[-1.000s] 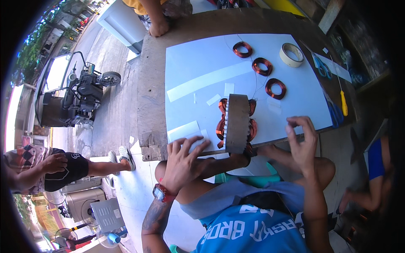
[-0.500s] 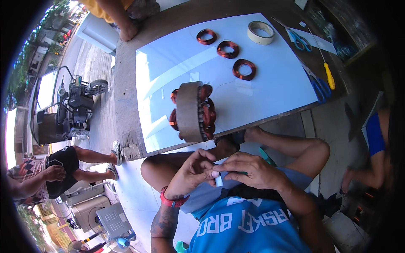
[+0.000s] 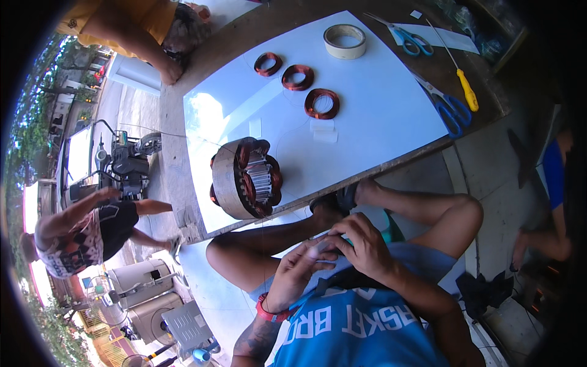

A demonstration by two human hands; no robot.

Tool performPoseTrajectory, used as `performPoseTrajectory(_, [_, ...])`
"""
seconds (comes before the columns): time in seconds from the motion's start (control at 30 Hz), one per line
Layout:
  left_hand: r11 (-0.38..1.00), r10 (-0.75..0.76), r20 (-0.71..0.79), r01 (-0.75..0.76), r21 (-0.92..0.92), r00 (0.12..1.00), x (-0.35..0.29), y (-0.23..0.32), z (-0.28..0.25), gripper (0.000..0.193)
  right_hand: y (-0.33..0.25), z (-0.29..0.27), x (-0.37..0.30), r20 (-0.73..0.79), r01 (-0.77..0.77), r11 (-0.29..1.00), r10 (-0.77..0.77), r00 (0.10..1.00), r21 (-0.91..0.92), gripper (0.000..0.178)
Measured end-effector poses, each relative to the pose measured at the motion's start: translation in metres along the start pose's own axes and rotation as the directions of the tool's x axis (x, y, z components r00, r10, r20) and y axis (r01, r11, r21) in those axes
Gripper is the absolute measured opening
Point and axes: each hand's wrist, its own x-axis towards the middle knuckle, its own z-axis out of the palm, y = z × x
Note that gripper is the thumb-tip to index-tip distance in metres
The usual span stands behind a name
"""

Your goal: The person winds copper wire coils into the slots of a cylindrical motor stator by hand, using a small white tool to press and align the wire. Pre-wound copper coils, tape, and scissors are visible on the table.

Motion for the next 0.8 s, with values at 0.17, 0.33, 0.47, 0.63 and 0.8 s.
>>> performPoseTrajectory(0.17, [0.891,0.177,-0.115,-0.11,0.441,0.977,0.012,0.0,-0.007,0.033,0.005,0.004,0.001,0.056,-0.13,0.984,0.123,0.991,0.125,0.024])
performPoseTrajectory(0.33, [0.897,0.318,-0.143,-0.249,0.364,0.937,0.021,0.002,0.001,0.032,0.003,-0.003,0.004,0.13,-0.242,0.896,0.207,0.97,0.372,0.035])
performPoseTrajectory(0.47, [0.907,0.263,-0.131,-0.199,0.371,0.956,0.021,0.009,0.0,0.031,0.003,-0.011,0.008,0.145,-0.207,0.9,0.163,0.976,0.383,0.03])
performPoseTrajectory(0.63, [0.879,0.261,-0.092,-0.197,0.435,0.961,0.016,0.014,-0.004,0.031,0.002,-0.02,0.011,0.192,-0.22,0.92,0.163,0.968,0.326,0.033])
performPoseTrajectory(0.8, [0.844,0.3,-0.085,-0.223,0.487,0.95,0.013,0.016,-0.003,0.032,-0.001,-0.022,0.012,0.161,-0.172,0.95,0.133,0.978,0.259,0.034])
